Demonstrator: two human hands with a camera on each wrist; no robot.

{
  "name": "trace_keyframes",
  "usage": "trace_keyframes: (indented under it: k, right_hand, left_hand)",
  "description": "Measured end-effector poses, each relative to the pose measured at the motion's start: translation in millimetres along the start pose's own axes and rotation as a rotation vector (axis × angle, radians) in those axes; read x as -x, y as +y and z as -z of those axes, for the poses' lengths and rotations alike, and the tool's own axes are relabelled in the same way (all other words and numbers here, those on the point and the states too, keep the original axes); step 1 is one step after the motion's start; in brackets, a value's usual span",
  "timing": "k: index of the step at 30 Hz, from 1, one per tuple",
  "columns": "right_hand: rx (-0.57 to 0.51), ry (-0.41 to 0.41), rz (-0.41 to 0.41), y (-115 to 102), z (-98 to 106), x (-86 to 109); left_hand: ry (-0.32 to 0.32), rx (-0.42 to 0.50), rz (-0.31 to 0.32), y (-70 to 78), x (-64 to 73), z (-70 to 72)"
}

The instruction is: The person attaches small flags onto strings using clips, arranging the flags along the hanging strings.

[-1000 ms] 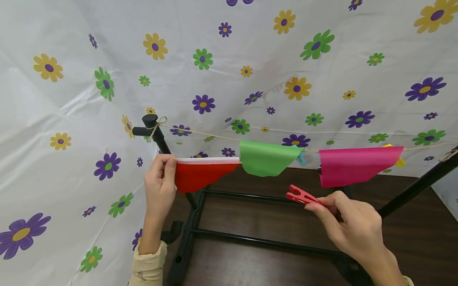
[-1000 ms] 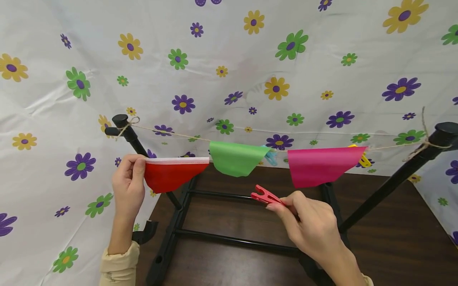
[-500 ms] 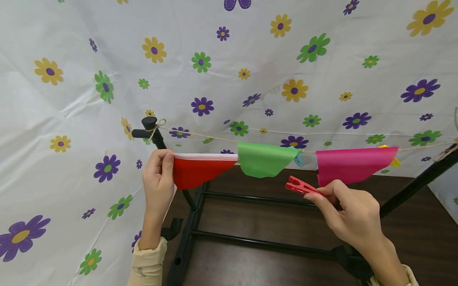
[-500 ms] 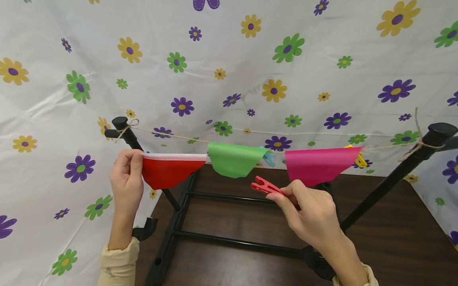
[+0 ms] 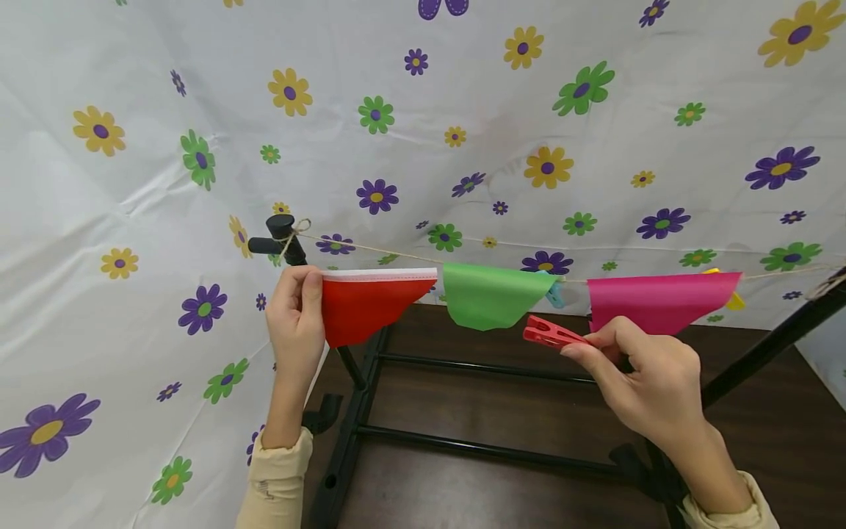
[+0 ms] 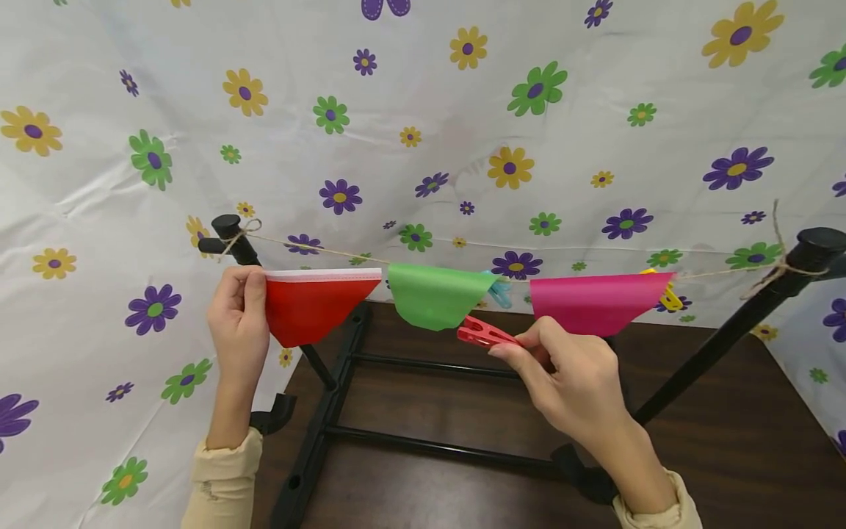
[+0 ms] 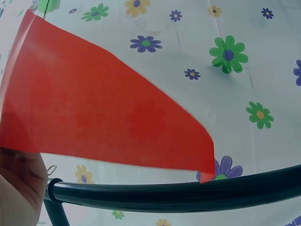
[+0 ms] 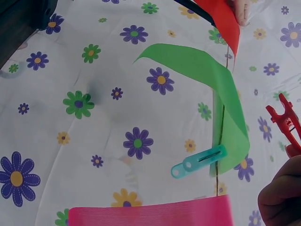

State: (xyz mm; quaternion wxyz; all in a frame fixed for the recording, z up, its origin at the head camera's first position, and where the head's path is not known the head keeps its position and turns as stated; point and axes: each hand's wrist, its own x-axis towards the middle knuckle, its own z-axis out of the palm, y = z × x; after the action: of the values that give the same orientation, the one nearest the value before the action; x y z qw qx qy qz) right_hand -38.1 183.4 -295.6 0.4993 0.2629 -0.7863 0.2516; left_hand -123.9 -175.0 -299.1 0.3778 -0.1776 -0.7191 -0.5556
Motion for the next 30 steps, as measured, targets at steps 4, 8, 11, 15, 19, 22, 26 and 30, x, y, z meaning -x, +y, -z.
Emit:
trace_keyframes:
  k: [4, 8, 11, 15, 19, 22, 26, 30]
  right_hand:
    - [-0.010, 0.007, 0.005, -0.8, -1.1, -4.9]
    - [-0.031, 0.011, 0.000, -1.2, -3.5, -7.4]
    - [-0.042, 0.010, -0.003, -2.3, -5.2, -9.3]
    - [-0.041, -0.007, 0.006, -5.0, -6.2, -14.2]
    - [-0.031, -0.020, 0.027, -6.2, -7.6, -23.1]
    - [-0.017, -0.035, 0.065, -6.0, -9.5, -31.3]
    - [-0.006, -0.088, 0.123, -5.6, -12.7, -42.5]
    - [-0.029, -0.140, 0.146, -4.9, -16.9, -52.1]
  left_hand:
    - [0.018, -0.011, -0.006, 0.2, -2.9, -1.7]
    - [0.021, -0.013, -0.008, 0.7, -6.5, -3.7]
    - [0.017, -0.011, -0.014, 0.6, -10.0, -5.2]
    - [0.020, -0.003, 0.002, 0.9, -13.6, -6.7]
    - [0.017, 0.000, 0.026, -0.1, -15.8, -8.3]
    - [0.010, 0.004, 0.035, -1.1, -17.2, -9.7]
    - [0.000, 0.012, 0.035, -2.1, -19.5, -11.1]
    - [-0.003, 0.012, 0.033, -3.5, -21.3, -12.0]
